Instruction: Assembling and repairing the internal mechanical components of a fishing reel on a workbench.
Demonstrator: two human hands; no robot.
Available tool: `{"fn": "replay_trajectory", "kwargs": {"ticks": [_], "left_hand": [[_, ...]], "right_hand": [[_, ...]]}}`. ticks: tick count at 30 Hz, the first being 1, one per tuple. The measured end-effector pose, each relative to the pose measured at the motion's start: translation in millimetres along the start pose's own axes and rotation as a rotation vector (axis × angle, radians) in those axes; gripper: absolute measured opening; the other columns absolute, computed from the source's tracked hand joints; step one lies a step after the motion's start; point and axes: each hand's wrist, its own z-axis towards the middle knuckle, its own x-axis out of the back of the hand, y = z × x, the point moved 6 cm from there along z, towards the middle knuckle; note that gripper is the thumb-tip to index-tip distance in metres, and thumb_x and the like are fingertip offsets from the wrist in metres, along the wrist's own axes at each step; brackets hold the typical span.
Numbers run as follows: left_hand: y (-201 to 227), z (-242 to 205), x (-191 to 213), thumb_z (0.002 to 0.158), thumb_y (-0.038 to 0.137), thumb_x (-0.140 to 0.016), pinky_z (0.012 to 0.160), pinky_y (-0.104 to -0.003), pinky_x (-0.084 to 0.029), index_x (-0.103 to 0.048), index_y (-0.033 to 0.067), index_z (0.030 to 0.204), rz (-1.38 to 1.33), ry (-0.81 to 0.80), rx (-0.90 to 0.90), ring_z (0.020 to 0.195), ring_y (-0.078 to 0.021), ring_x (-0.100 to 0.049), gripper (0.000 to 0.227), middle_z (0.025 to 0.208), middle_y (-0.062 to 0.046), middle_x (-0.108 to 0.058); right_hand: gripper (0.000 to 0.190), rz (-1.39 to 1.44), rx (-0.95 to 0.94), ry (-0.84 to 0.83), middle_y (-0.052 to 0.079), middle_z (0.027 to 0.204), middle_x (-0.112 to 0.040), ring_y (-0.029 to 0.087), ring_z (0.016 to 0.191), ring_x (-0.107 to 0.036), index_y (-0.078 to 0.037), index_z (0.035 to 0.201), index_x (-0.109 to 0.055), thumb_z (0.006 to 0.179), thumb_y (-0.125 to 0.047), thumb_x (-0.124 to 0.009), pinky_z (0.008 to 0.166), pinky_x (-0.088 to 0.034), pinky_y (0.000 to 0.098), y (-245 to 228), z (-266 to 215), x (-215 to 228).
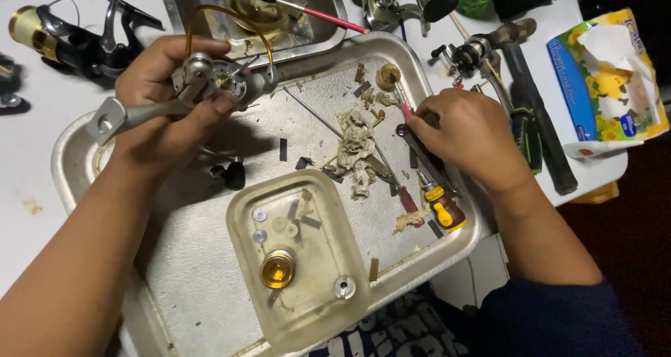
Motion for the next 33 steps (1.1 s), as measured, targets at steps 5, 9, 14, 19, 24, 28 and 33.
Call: {"fn": "replay_trajectory", "kwargs": {"ticks": [5, 9, 14, 19, 24, 28, 33], "left_hand": [[-7, 0, -1, 0.098, 0.018, -0.072, 0.097, -0.03, -0.049, -0.059, 0.005, 0.132, -0.033, 0.003, 0.003, 0.11, -0.019, -0.061, 0.039, 0.121, -0.009, -0.061], [-4, 1, -1, 0.097, 0.016, -0.075, 0.095, -0.032, -0.047, -0.061, 0.0073, 0.131, 0.02, 0.002, -0.017, 0.109, -0.0189, -0.059, 0.037, 0.121, -0.008, -0.061], [-7, 2, -2, 0.098, 0.019, -0.074, 0.092, -0.027, -0.047, -0.06, 0.0085, 0.132, -0.032, 0.007, -0.004, 0.106, -0.0153, -0.059, 0.038, 0.122, -0.005, -0.061], [-7, 6, -7, 0.096, 0.02, -0.073, 0.088, -0.026, -0.05, -0.058, 0.0083, 0.133, -0.1, 0.001, 0.038, 0.102, -0.0139, -0.061, 0.041, 0.12, -0.005, -0.062], [-1, 9, -9, 0.096, 0.026, -0.072, 0.077, -0.028, -0.059, -0.058, 0.0101, 0.131, -0.083, -0.024, 0.045, 0.094, -0.0185, -0.067, 0.041, 0.114, -0.009, -0.063], [-1, 9, -11, 0.096, 0.026, -0.071, 0.077, -0.028, -0.062, -0.056, 0.0075, 0.132, -0.152, -0.028, 0.064, 0.092, -0.0191, -0.068, 0.044, 0.115, -0.01, -0.062], [-3, 9, -12, 0.095, 0.029, -0.072, 0.083, -0.029, -0.053, -0.057, 0.0079, 0.133, -0.114, -0.001, -0.001, 0.1, -0.0192, -0.067, 0.046, 0.119, -0.009, -0.067]], "right_hand": [[0.034, 0.02, -0.053, -0.047, 0.01, 0.069, -0.066, 0.028, 0.058, -0.06, -0.007, 0.079, -0.073, 0.101, -0.033, -0.068, 0.045, -0.044, 0.043, 1, 2, -9], [0.032, 0.084, -0.066, -0.027, 0.011, 0.07, -0.065, 0.031, 0.06, -0.058, -0.007, 0.079, -0.072, 0.098, -0.031, -0.064, 0.051, -0.041, 0.0455, 6, 3, -11], [0.009, 0.425, -0.017, 0.219, 0.007, 0.09, -0.075, 0.019, 0.083, -0.069, -0.002, 0.089, -0.075, 0.09, -0.008, -0.069, 0.082, -0.051, 0.0351, 7, 2, 16], [0.006, 1.076, -0.193, 0.064, 0.011, 0.084, -0.069, 0.016, 0.069, -0.067, 0.0, 0.095, -0.064, 0.101, 0.003, -0.062, 0.056, -0.059, 0.0251, -8, 0, 37], [0.009, 1.022, -0.047, 0.165, 0.01, 0.09, -0.07, 0.016, 0.078, -0.067, 0.002, 0.105, -0.068, 0.099, -0.001, -0.063, 0.073, -0.057, 0.0239, -37, 6, 62], [0.015, 0.556, 0.449, 0.428, 0.015, 0.08, -0.073, 0.018, 0.062, -0.063, 0.009, 0.099, -0.074, 0.1, -0.005, -0.068, 0.053, -0.047, 0.0269, -87, 12, 95], [0.007, 0.39, 0.646, 0.453, 0.017, 0.084, -0.076, 0.025, 0.072, -0.072, 0.007, 0.094, -0.076, 0.098, 0.001, -0.073, 0.065, -0.057, 0.0343, -122, 19, 104]]}}
